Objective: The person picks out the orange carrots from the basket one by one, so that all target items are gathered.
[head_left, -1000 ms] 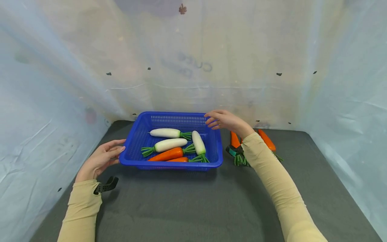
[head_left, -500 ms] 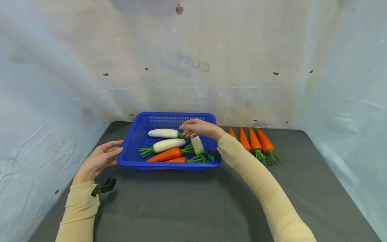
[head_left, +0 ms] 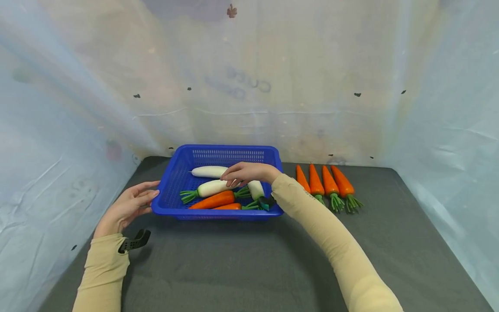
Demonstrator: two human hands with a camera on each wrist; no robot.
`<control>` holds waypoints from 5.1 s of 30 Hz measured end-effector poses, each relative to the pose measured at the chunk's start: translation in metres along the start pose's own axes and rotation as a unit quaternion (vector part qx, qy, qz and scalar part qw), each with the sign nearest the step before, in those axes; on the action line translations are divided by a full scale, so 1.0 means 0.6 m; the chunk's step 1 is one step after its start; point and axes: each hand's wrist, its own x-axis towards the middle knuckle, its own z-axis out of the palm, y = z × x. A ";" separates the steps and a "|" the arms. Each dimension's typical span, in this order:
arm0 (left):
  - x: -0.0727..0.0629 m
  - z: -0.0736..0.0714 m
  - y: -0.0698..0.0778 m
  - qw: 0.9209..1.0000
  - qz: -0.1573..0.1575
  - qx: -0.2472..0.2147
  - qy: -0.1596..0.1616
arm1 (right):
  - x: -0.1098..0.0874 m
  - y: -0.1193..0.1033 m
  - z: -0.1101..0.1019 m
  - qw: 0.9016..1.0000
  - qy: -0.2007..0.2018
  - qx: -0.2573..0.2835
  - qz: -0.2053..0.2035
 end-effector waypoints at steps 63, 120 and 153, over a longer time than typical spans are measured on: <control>-0.001 0.004 0.001 1.000 -0.009 0.007 0.006 | 0.046 -0.007 0.007 0.975 -0.082 -0.174 0.112; -0.002 -0.010 -0.005 1.000 -0.001 0.013 0.001 | -0.282 0.125 -0.134 0.961 0.252 0.109 0.043; -0.010 -0.013 -0.002 1.000 0.009 0.002 -0.005 | -0.469 0.318 -0.160 0.929 0.323 0.079 0.164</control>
